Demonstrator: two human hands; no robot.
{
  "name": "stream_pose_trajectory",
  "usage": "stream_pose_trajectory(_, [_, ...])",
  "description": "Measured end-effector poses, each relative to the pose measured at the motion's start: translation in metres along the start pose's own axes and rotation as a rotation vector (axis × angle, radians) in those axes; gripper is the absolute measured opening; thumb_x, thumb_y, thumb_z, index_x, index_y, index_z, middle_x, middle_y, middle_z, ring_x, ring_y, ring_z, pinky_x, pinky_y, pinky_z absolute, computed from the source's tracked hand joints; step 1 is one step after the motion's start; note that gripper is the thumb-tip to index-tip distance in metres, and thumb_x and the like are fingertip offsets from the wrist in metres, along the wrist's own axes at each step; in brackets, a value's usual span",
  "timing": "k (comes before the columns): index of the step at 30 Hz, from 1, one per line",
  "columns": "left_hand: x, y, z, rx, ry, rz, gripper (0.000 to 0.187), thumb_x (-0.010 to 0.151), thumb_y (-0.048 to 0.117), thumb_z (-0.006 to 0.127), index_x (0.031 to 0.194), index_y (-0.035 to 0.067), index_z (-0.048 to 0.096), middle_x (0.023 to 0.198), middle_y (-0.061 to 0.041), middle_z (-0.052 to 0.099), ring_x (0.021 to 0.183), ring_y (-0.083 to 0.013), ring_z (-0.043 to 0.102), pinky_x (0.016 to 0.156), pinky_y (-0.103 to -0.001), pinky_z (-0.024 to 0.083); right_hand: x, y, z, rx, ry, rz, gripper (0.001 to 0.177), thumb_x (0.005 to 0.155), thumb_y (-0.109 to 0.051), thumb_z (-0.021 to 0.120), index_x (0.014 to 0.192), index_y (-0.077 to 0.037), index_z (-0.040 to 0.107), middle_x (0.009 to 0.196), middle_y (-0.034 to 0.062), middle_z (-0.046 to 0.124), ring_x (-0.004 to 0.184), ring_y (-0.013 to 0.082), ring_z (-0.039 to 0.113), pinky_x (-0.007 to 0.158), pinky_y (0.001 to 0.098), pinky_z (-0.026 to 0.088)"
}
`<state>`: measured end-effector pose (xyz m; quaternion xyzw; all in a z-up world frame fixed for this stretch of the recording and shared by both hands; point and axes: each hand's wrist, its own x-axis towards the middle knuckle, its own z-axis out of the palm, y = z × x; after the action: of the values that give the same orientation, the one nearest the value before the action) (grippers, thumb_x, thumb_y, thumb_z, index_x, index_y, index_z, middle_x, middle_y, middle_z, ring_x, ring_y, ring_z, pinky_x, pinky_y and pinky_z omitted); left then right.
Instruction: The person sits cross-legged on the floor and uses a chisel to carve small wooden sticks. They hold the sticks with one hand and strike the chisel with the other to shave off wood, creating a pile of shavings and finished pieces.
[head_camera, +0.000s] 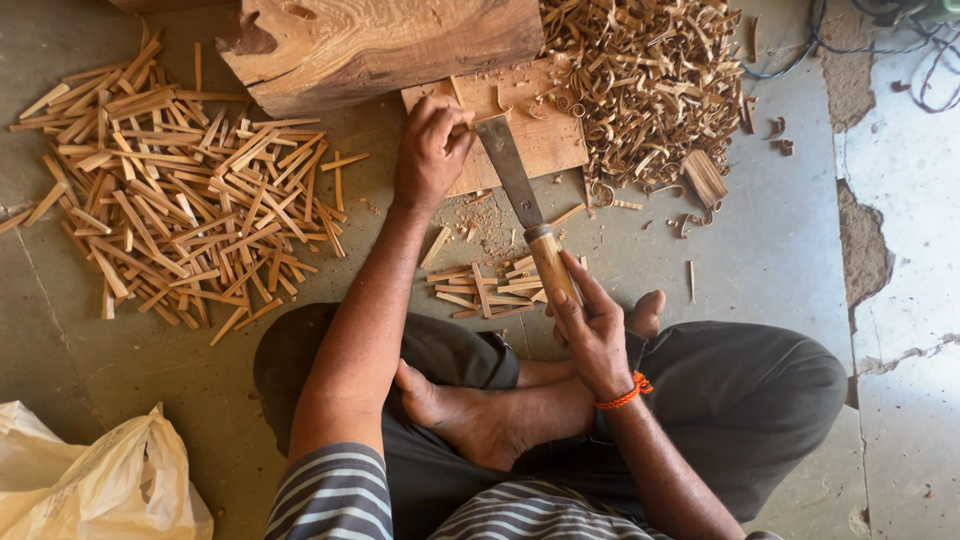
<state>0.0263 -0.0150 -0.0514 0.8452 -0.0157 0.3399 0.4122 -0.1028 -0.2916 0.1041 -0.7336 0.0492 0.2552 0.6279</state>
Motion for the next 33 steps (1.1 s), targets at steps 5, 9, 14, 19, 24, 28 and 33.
stream_pose_trajectory(5, [-0.008, -0.015, 0.015, 0.036, 0.005, -0.005, 0.024, 0.085, -0.001, 0.085, 0.098, 0.016, 0.073, 0.097, -0.002, 0.057, 0.086, -0.0134, 0.059, 0.073, -0.024, 0.058, 0.001, -0.019, 0.002, -0.16, 0.009, 0.059, 0.056, 0.1, -0.022, 0.062, 0.153, -0.011, 0.049, 0.078, -0.0015, 0.062, 0.057, 0.0026, 0.048, 0.05, 0.0197, 0.041])
stream_pose_trajectory(9, [-0.007, -0.014, 0.014, 0.092, 0.047, 0.052, 0.023, 0.082, 0.007, 0.09, 0.091, 0.02, 0.072, 0.089, 0.003, 0.053, 0.084, -0.0153, 0.053, 0.072, -0.029, 0.053, -0.002, -0.027, 0.013, -0.208, 0.042, 0.072, 0.057, 0.099, -0.023, 0.063, 0.154, -0.012, 0.05, 0.077, -0.0005, 0.06, 0.056, 0.0027, 0.045, 0.048, 0.0203, 0.038])
stream_pose_trajectory(14, [-0.006, 0.003, 0.001, 0.19, 0.033, -0.001, 0.025, 0.081, 0.008, 0.088, 0.097, 0.022, 0.075, 0.09, 0.003, 0.056, 0.087, -0.018, 0.054, 0.078, -0.038, 0.05, 0.015, -0.008, 0.029, -0.338, 0.042, -0.155, 0.053, 0.105, -0.022, 0.059, 0.155, -0.007, 0.048, 0.093, -0.0008, 0.067, 0.071, 0.0004, 0.055, 0.061, 0.0179, 0.048])
stream_pose_trajectory(19, [0.008, 0.024, -0.013, 0.183, 0.035, -0.013, 0.027, 0.081, 0.005, 0.084, 0.099, 0.023, 0.074, 0.093, 0.001, 0.057, 0.091, -0.0194, 0.056, 0.079, -0.039, 0.05, 0.062, 0.01, 0.055, -0.239, 0.077, -0.214, 0.051, 0.105, -0.021, 0.057, 0.154, -0.008, 0.049, 0.088, -0.002, 0.066, 0.064, 0.0013, 0.051, 0.053, 0.0199, 0.043])
stream_pose_trajectory(24, [0.001, 0.009, -0.005, 0.137, 0.112, 0.044, 0.017, 0.096, 0.017, 0.08, 0.109, 0.012, 0.07, 0.1, -0.001, 0.062, 0.088, -0.0171, 0.058, 0.077, -0.034, 0.051, 0.031, 0.017, 0.041, 0.211, 0.043, -0.125, 0.058, 0.102, -0.025, 0.053, 0.156, -0.013, 0.035, 0.09, -0.0029, 0.065, 0.057, 0.0032, 0.048, 0.046, 0.0201, 0.039])
stream_pose_trajectory(28, [-0.004, 0.007, -0.012, 0.072, 0.285, -0.019, 0.007, 0.102, 0.023, 0.073, 0.101, 0.015, 0.073, 0.094, 0.001, 0.066, 0.087, -0.0145, 0.061, 0.078, -0.032, 0.053, 0.002, 0.019, -0.011, 0.018, 0.061, -0.229, 0.058, 0.107, -0.028, 0.054, 0.159, -0.009, 0.038, 0.087, -0.0035, 0.061, 0.063, 0.0023, 0.048, 0.054, 0.0185, 0.04])
stream_pose_trajectory(33, [-0.019, 0.027, -0.08, -0.32, 0.483, -0.419, 0.014, 0.101, 0.022, 0.067, 0.106, 0.009, 0.072, 0.101, -0.005, 0.072, 0.091, -0.0155, 0.068, 0.077, -0.033, 0.061, -0.007, 0.031, -0.068, -0.246, 0.014, -0.143, 0.054, 0.106, -0.029, 0.056, 0.155, -0.007, 0.046, 0.087, -0.002, 0.065, 0.062, 0.0033, 0.05, 0.055, 0.0192, 0.041])
